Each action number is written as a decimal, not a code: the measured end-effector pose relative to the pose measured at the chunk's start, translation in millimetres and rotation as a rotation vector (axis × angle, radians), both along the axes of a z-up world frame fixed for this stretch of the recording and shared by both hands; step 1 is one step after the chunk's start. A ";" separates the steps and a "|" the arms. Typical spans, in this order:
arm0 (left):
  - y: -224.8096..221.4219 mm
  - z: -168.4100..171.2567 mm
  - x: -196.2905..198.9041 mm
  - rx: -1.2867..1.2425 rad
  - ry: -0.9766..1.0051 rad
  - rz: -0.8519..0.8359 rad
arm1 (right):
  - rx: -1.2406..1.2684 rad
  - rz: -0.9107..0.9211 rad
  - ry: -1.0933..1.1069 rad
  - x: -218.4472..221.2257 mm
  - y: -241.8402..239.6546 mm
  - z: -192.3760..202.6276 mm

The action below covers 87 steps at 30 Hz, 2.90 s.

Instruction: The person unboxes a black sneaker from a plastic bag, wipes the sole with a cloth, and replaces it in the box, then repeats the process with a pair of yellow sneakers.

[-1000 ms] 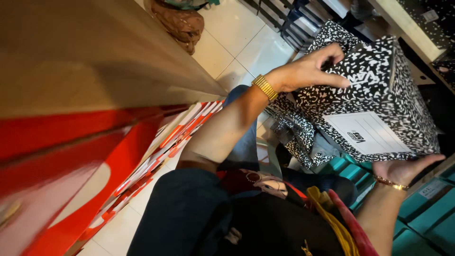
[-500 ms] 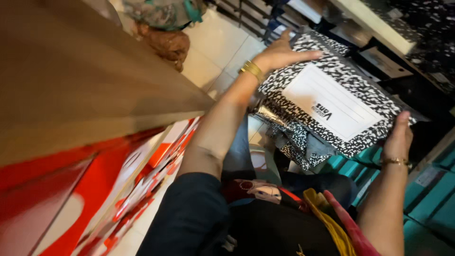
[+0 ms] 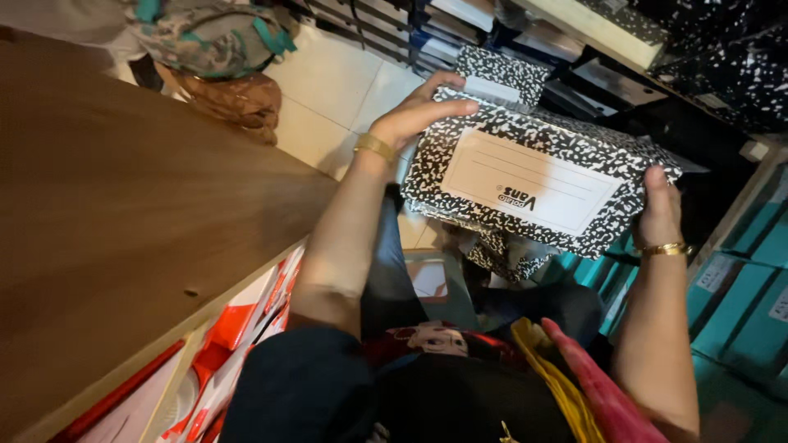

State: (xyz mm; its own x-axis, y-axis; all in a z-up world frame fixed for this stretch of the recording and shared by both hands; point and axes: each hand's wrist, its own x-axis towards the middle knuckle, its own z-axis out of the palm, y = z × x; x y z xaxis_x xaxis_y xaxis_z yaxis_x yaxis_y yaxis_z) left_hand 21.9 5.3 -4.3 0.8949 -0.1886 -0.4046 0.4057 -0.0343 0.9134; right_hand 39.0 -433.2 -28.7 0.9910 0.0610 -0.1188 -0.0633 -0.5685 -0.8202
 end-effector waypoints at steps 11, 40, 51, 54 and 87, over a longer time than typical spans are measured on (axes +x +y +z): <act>5.7 -12.7 -7.7 -0.074 -0.052 0.064 | 0.856 -0.150 0.521 22.6 28.4 27.8; -23.6 32.7 -9.4 0.143 0.463 0.242 | 0.334 -0.330 0.356 22.9 46.7 -9.6; -30.4 32.7 -15.1 0.084 0.496 0.287 | 0.898 -0.277 0.472 19.0 52.2 -22.3; -25.6 13.3 -12.4 0.070 0.398 0.300 | 0.592 -0.388 0.529 16.1 43.8 -30.4; -194.8 29.6 -63.6 1.020 -1.053 0.258 | 0.688 -0.450 0.228 -61.1 175.4 103.6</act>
State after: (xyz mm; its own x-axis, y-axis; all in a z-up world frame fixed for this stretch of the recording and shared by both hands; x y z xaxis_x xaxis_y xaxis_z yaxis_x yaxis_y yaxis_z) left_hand -41.7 -189.5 25.3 0.8169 -0.0241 0.5762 -0.3150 -0.8556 0.4108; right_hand -22.2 -257.7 74.9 0.8945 -0.2014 -0.3992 -0.3691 0.1711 -0.9135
